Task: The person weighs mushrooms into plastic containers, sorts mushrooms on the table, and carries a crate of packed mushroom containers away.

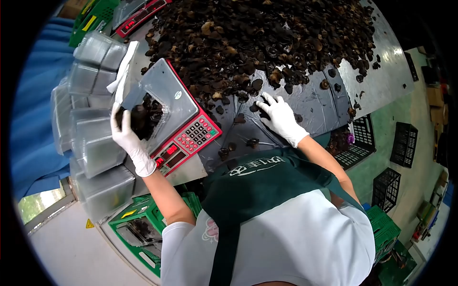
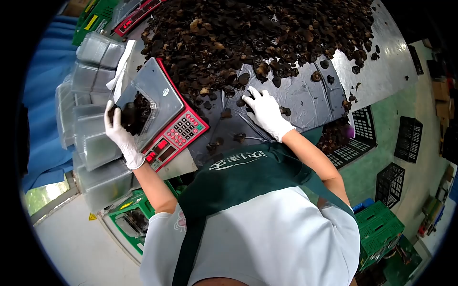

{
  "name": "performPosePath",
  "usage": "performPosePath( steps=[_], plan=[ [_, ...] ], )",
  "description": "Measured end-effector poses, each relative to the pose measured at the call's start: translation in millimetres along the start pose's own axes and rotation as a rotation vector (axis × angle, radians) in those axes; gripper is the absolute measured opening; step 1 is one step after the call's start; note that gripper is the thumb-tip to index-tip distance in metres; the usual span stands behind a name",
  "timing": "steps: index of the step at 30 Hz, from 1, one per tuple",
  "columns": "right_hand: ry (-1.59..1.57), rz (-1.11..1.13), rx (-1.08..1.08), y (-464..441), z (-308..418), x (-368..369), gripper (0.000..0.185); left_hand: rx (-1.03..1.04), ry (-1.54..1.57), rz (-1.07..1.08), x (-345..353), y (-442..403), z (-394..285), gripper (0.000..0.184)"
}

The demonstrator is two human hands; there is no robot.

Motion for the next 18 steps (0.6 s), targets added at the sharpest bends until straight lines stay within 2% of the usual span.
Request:
performPosePath(
  steps=[1, 3, 4, 5, 7, 8, 9, 10, 11, 12, 13, 14, 15, 16, 18],
  plan=[
    [-0.001, -0.002, -0.004, -1, -3, 4, 0.053, -0.042, -0.038, 0.039, 0, -2, 9, 0.041],
    [-0.092, -0.133, -0.04, -3, -15, 0, 0.039, 0.127, -0.309, 0.041, 6, 2, 2, 0.043],
    [-0.15, -0.266, -0.022, -2, -22, -8, 0.028, 0.202, -0.399, 0.034, 9, 9, -6, 0.046],
    [-0.299, -0.385, 0.004, -4, -35, -16, 0.026, 0.309, -0.529, -0.068, 12, 20, -16, 0.045],
    [-0.466, -0.471, 0.208, 4, -54, -28, 0.028, 0.451, -0.568, -0.145, 24, 43, -34, 0.041],
    [-0.568, -0.453, 0.322, 8, -65, -33, 0.03, 0.466, -0.483, -0.072, 37, 54, -39, 0.036],
    [-0.657, -0.465, 0.388, 12, -76, -35, 0.028, 0.242, -0.206, 0.09, 52, 62, -23, 0.032],
    [-0.803, -0.515, 0.443, 17, -86, -34, 0.027, 0.165, -0.222, 0.268, 73, 80, -19, 0.032],
    [-0.949, -0.565, 0.495, 20, -93, -33, 0.027, 0.271, -0.37, 0.449, 98, 106, -27, 0.034],
    [-0.829, -0.576, 0.499, 18, -97, -45, 0.027, 0.14, -0.4, 0.646, 120, 129, -9, 0.041],
    [-0.681, -0.565, 0.451, 14, -103, -51, 0.03, 0.326, -0.601, 0.71, 135, 154, 0, 0.058],
    [-0.576, -0.55, 0.406, 7, -105, -55, 0.033, 0.262, -0.809, 0.813, 151, 173, 21, 0.082],
    [-0.471, -0.535, 0.363, -1, -103, -61, 0.036, 0.096, -0.981, 0.968, 162, 188, 36, 0.098],
    [-0.436, -0.442, 0.371, -10, -99, -63, 0.044, 0.18, -1.061, 1.007, 169, 202, 43, 0.104],
    [-0.266, -0.301, 0.264, -27, -92, -55, 0.054, 0.195, -1.097, 1.021, 179, 216, 55, 0.1]
  ],
)
Point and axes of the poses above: each hand's wrist, its own y-axis away from the middle knuckle, its own x-axis out of the palm, z = x × y, the point moved 6 cm from there along -y, towards the middle knuckle, and after that the axes turned 14 degrees about -x, right-handed, at the moved point
